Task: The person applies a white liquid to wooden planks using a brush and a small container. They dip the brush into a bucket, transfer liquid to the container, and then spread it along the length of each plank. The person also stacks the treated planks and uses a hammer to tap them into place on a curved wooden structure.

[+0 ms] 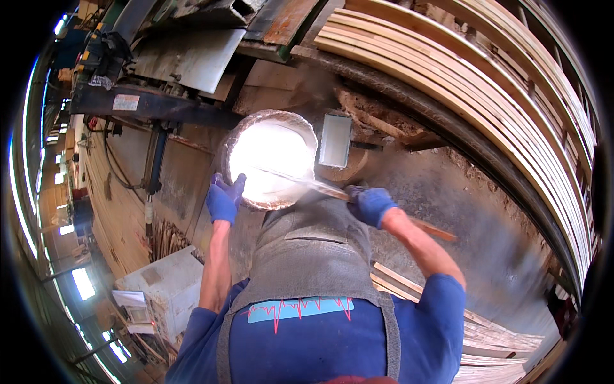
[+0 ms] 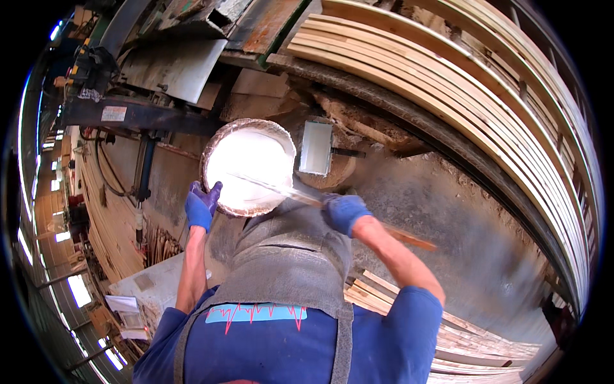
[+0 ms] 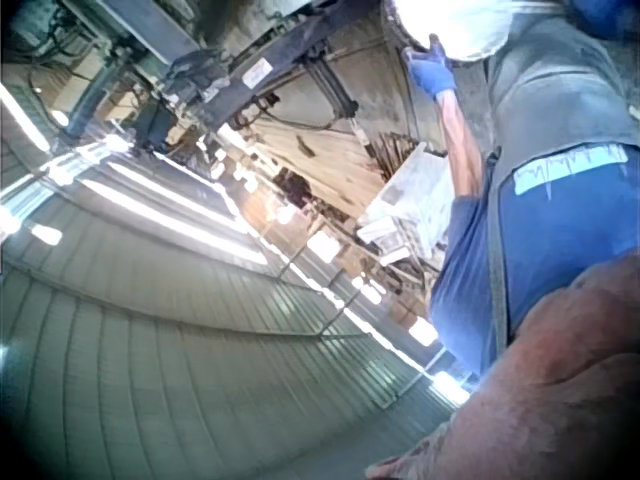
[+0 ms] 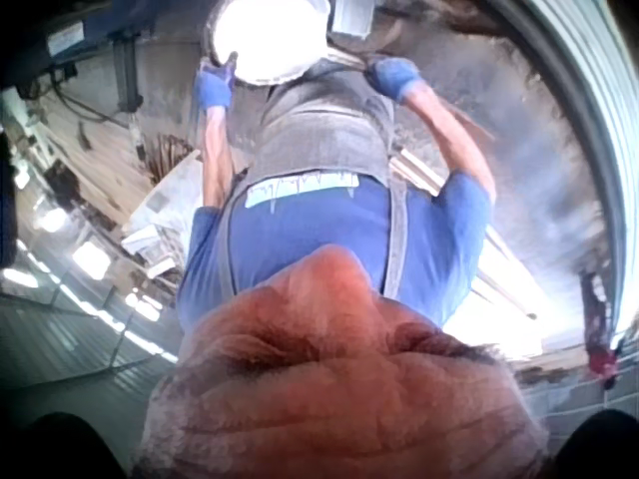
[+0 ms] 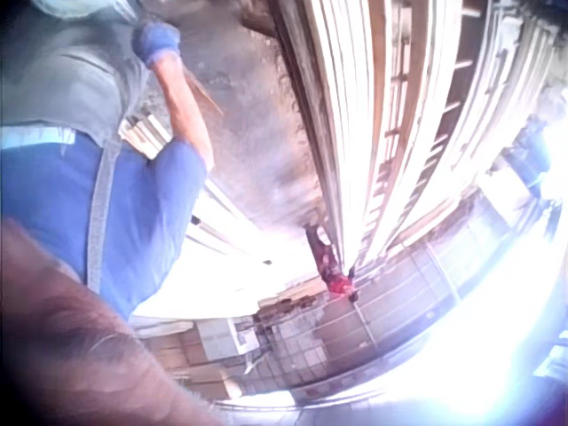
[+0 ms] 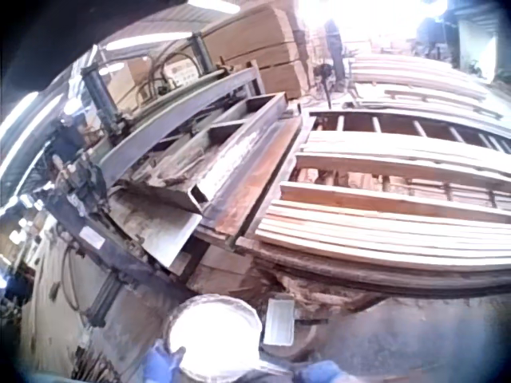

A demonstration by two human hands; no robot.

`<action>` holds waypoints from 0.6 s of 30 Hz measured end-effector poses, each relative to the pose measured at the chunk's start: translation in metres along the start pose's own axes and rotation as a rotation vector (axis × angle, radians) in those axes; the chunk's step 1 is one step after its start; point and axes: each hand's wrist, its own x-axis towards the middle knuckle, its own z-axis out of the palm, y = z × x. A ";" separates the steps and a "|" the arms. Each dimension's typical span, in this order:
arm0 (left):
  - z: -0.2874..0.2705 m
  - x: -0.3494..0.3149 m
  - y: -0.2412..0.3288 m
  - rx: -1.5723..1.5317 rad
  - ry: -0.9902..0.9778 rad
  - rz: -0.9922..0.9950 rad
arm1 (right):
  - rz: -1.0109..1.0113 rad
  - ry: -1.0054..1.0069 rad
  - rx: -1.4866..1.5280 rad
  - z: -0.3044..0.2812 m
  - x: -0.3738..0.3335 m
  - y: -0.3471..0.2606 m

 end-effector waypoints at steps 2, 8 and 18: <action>-0.005 0.002 0.021 0.006 0.001 0.032 | 0.031 0.016 0.056 0.011 0.016 -0.019; -0.007 -0.010 0.058 0.053 0.037 0.124 | 0.061 -0.041 0.142 -0.002 0.032 -0.060; -0.001 -0.013 0.088 0.112 0.075 0.204 | 0.070 0.028 0.210 0.016 0.023 -0.065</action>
